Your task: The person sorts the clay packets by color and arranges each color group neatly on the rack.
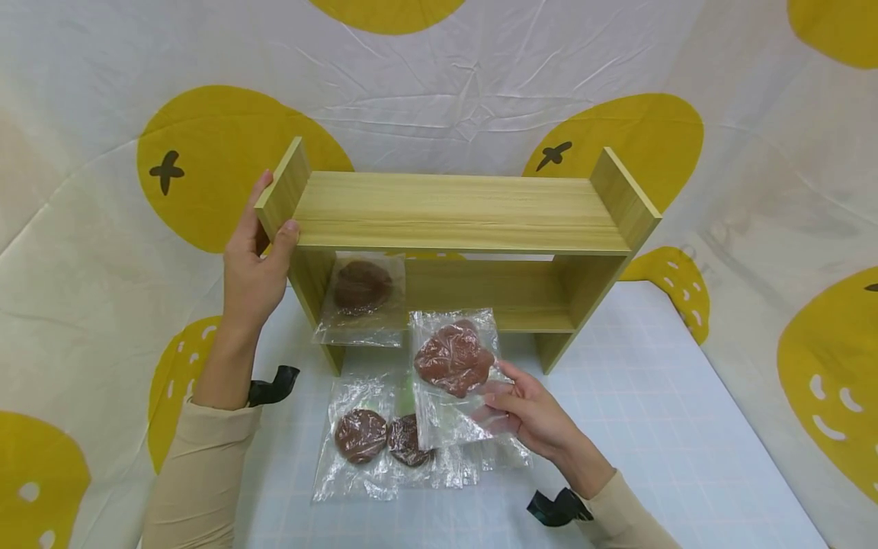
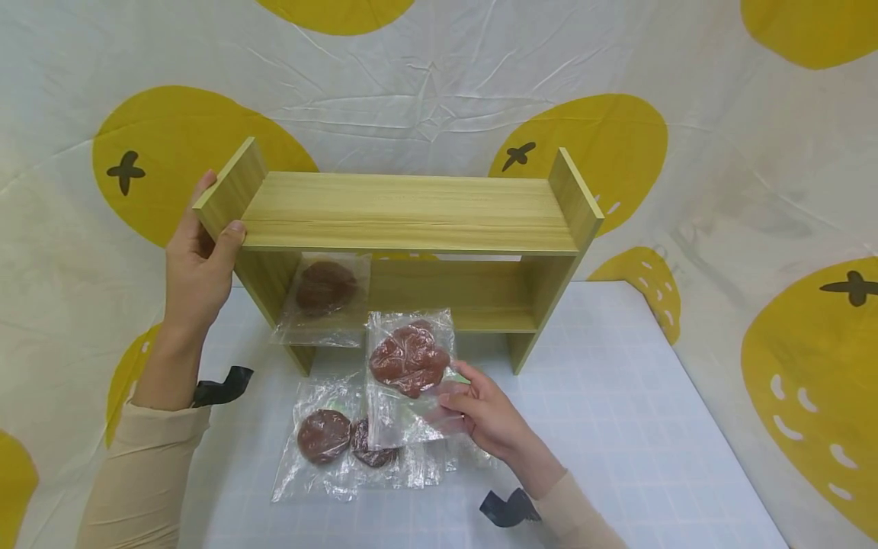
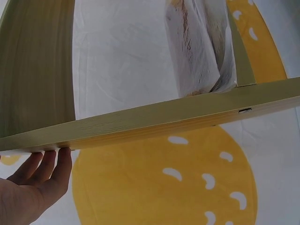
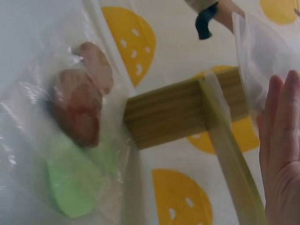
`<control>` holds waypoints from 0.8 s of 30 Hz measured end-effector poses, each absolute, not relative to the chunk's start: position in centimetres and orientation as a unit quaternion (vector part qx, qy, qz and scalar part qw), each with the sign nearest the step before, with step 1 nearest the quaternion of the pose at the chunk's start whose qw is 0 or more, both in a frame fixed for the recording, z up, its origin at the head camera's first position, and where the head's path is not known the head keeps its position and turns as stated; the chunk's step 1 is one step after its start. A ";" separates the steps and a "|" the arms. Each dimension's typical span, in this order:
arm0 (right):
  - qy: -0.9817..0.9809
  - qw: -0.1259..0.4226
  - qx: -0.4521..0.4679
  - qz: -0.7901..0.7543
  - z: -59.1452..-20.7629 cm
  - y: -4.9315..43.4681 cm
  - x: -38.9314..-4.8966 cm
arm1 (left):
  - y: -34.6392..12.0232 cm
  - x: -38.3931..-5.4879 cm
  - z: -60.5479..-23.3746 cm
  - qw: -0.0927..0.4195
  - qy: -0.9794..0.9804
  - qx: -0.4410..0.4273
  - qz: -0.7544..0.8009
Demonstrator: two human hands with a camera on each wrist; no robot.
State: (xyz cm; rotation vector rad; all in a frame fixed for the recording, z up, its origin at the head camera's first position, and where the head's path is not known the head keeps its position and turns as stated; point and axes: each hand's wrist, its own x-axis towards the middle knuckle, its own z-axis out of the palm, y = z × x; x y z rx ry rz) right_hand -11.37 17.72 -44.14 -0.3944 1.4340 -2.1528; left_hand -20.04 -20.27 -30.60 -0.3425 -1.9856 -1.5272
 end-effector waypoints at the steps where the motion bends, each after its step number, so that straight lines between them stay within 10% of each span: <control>1: 0.529 0.256 -0.142 -0.796 -43.9 17.4 -11.7 | -20.3 -20.1 -30.6 0.303 -0.747 -0.131 -0.577; 24: 0.508 0.226 -0.101 -0.825 -40.6 10.7 -19.8 | -20.2 -20.0 -30.6 0.301 -0.748 -0.123 -0.579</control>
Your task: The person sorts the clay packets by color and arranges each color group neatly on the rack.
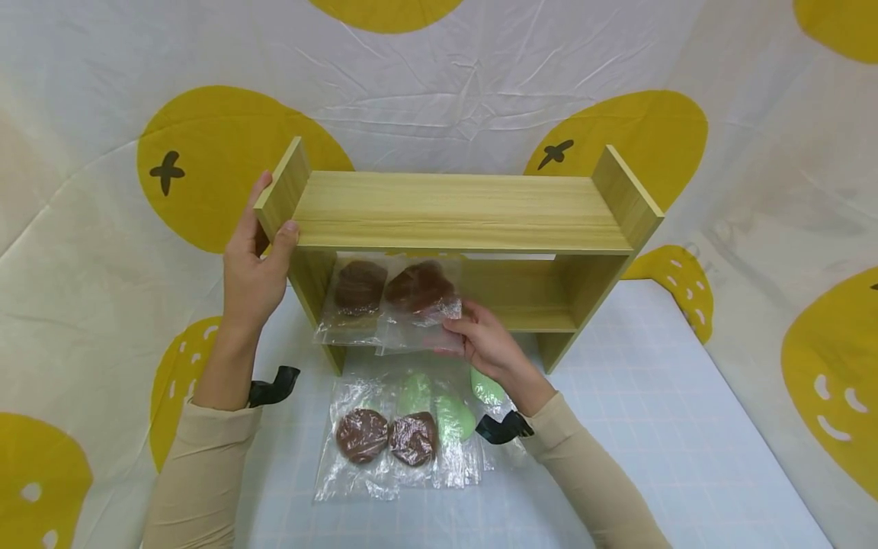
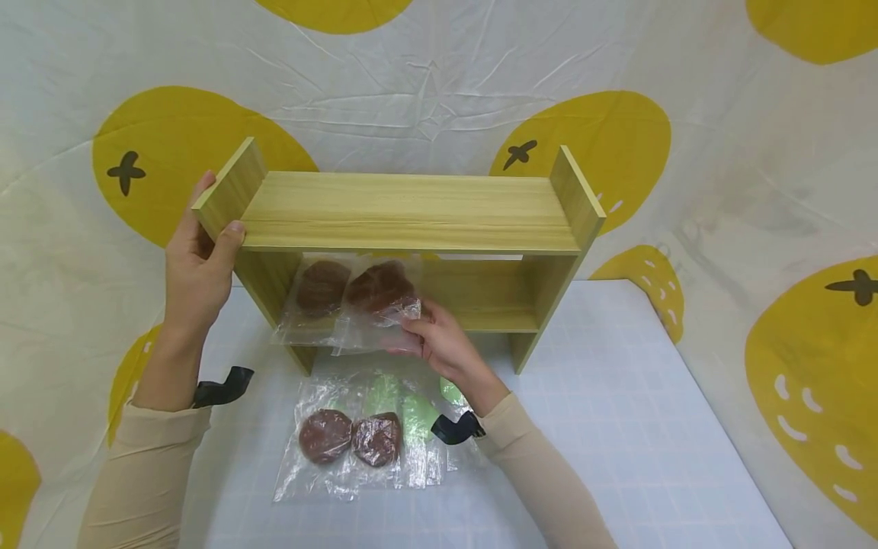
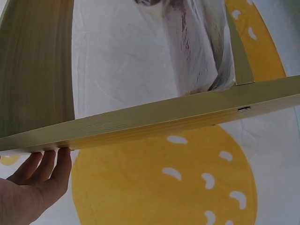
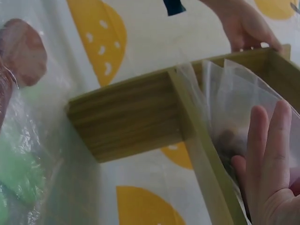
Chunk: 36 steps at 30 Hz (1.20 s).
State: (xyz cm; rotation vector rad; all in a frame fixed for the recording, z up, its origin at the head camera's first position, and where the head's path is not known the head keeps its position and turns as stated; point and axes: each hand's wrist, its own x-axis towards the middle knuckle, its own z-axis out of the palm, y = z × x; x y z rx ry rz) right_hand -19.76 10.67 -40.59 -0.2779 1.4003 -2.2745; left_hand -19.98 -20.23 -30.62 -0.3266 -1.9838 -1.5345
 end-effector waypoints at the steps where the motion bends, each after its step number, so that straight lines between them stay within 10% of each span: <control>1: 0.510 0.226 -0.099 -0.824 -40.5 10.6 -19.9 | -20.2 -20.0 -30.6 0.301 -0.748 -0.123 -0.579; 27: 0.482 0.233 -0.055 -0.843 -40.0 11.6 -18.6 | -20.2 -20.1 -30.6 0.302 -0.738 -0.135 -0.588; 36: 0.622 0.145 -0.079 -0.766 -40.6 11.1 -19.4 | -20.3 -20.1 -30.7 0.300 -0.743 -0.132 -0.583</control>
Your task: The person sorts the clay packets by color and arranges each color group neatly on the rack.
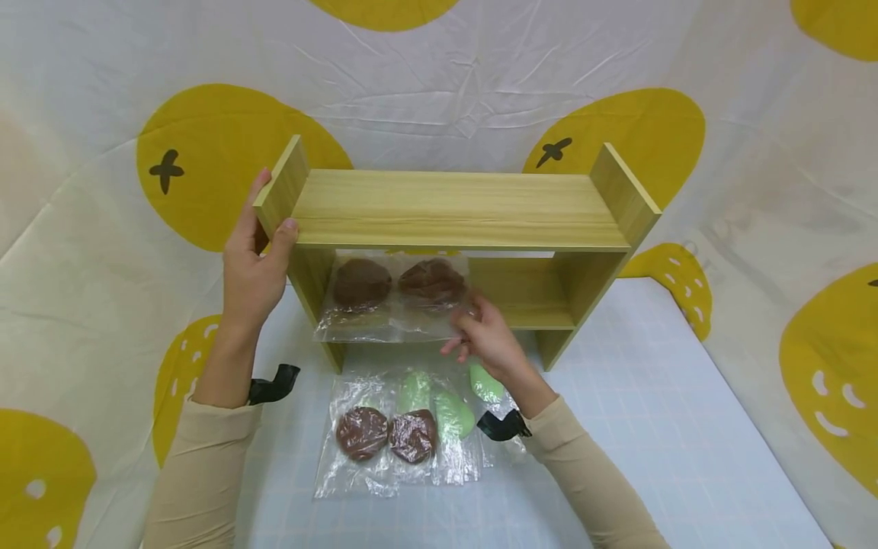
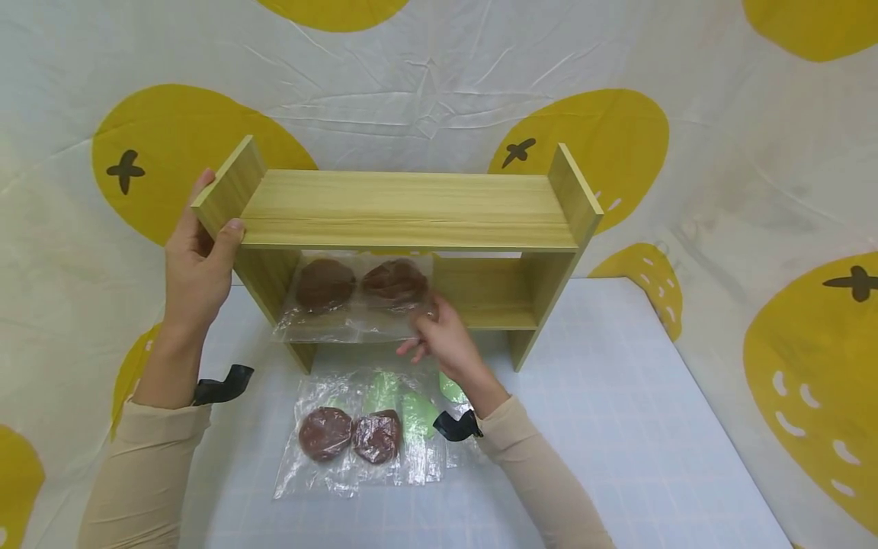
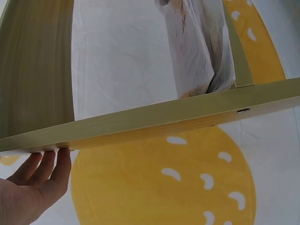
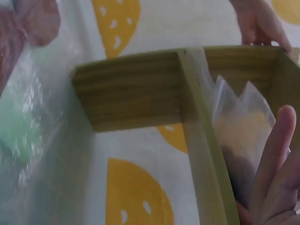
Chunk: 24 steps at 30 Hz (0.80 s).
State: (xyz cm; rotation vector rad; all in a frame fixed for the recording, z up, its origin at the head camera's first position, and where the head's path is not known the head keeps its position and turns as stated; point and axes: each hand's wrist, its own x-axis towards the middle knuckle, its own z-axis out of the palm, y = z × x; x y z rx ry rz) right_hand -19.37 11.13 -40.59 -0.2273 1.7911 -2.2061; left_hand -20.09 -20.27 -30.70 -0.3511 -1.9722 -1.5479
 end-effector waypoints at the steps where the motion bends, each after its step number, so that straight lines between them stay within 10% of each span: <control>1: 0.640 0.130 -0.079 -0.753 -40.6 11.1 -19.4 | -20.3 -20.1 -30.7 0.301 -0.743 -0.133 -0.583; 11: 0.748 0.039 -0.082 -0.658 -40.8 11.8 -18.8 | -20.2 -20.1 -30.6 0.303 -0.742 -0.135 -0.583; 24: 0.765 0.052 -0.094 -0.635 -41.0 12.1 -19.1 | -20.1 -19.8 -30.6 0.299 -0.746 -0.125 -0.581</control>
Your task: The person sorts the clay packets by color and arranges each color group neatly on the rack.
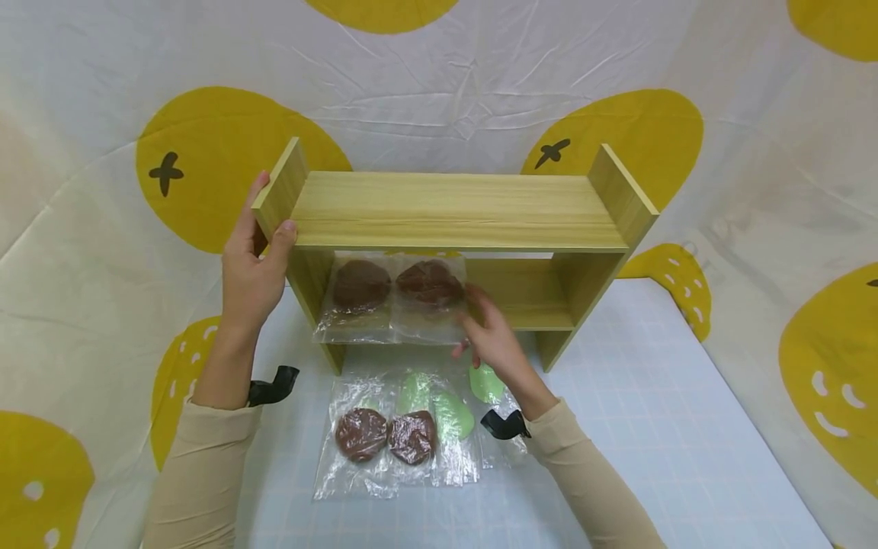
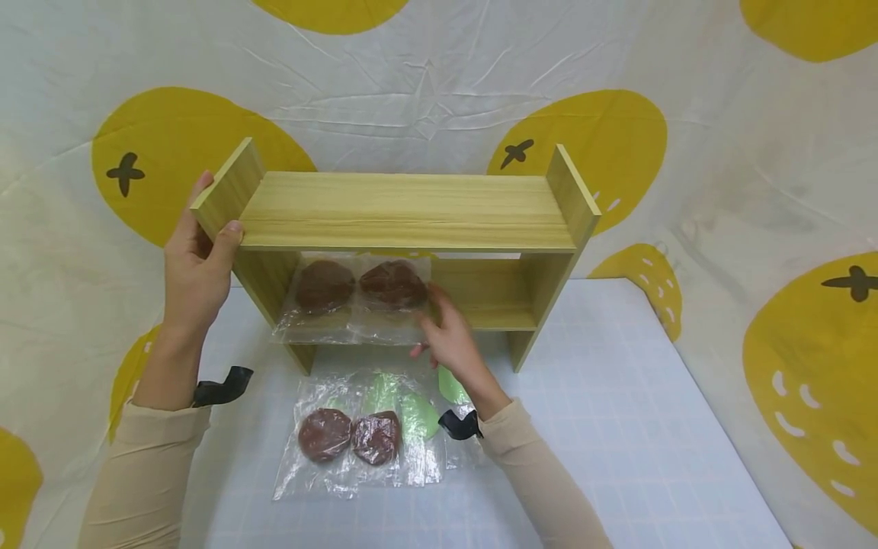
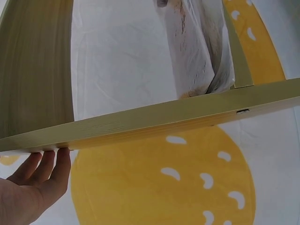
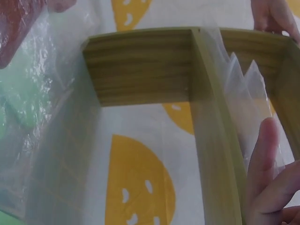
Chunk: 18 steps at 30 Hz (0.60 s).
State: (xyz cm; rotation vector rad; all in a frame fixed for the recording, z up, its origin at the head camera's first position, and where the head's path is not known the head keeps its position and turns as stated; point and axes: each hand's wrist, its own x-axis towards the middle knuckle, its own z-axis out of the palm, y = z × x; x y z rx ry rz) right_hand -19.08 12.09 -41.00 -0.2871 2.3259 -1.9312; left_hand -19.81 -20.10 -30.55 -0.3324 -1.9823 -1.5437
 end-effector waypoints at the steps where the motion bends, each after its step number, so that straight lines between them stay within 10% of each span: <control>1: 0.765 0.056 -0.094 -0.634 -41.0 12.0 -19.2 | -20.1 -19.8 -30.6 0.299 -0.746 -0.126 -0.582; 18: 0.768 -0.008 -0.129 -0.627 -41.7 14.3 -16.8 | -20.3 -20.1 -30.8 0.303 -0.750 -0.125 -0.574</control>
